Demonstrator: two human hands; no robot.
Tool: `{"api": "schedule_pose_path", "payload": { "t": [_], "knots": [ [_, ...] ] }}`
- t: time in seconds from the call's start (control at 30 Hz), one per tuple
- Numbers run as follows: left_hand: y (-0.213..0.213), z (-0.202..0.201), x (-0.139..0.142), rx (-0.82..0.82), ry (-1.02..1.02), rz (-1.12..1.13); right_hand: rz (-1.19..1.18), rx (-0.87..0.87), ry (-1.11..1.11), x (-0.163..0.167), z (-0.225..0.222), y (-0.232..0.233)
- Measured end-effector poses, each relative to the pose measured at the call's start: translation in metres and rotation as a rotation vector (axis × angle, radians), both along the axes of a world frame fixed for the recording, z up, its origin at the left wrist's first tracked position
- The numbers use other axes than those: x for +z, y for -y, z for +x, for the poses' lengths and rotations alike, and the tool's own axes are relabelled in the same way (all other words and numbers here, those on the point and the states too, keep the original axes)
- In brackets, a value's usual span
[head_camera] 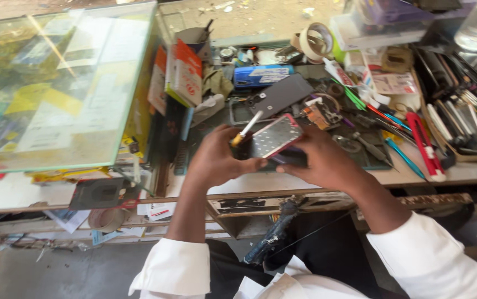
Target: The person disassembles a red smartphone using a screwdriver and pliers, removes the back cover, and manipulates internal components. They repeatedly pry and adjust parts of the phone's frame and battery area while working at a cluttered repair bench.
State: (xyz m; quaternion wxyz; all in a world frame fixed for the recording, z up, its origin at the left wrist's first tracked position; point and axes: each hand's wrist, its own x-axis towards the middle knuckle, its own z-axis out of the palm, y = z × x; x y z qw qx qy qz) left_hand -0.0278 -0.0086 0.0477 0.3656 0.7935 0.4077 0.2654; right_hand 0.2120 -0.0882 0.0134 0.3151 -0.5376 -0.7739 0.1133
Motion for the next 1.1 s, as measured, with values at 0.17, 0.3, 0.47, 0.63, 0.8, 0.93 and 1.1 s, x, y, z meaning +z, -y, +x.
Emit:
{"api": "schedule_pose_path", "payload": {
  "t": [0.17, 0.3, 0.47, 0.63, 0.8, 0.93, 1.1],
  "knots": [
    [0.007, 0.006, 0.000, -0.051, -0.024, -0.055, -0.196, 0.079, -0.726, -0.010, 0.001, 0.005],
    [0.015, 0.011, -0.001, -0.094, -0.064, 0.173, -0.210, 0.134, -1.092, -0.023, 0.001, 0.007],
    [0.009, 0.004, -0.005, 0.070, -0.073, -0.030, -0.071, 0.034, -1.088, -0.032, 0.017, 0.019],
    [-0.002, -0.015, -0.030, 0.262, -0.137, 0.327, 0.073, 0.048, -1.224, -0.031, 0.038, 0.044],
    [-0.003, -0.005, -0.060, 0.359, -0.273, 0.514, 0.079, 0.040, -1.297, -0.039, 0.035, 0.057],
    [-0.004, 0.004, -0.063, 0.415, -0.380, 0.519, 0.082, 0.088, -1.262, -0.041, 0.027, 0.062],
    [0.010, 0.002, -0.050, 0.382, -0.172, 0.679, -0.012, 0.111, -1.293, -0.040, 0.021, 0.063]
  ]
}}
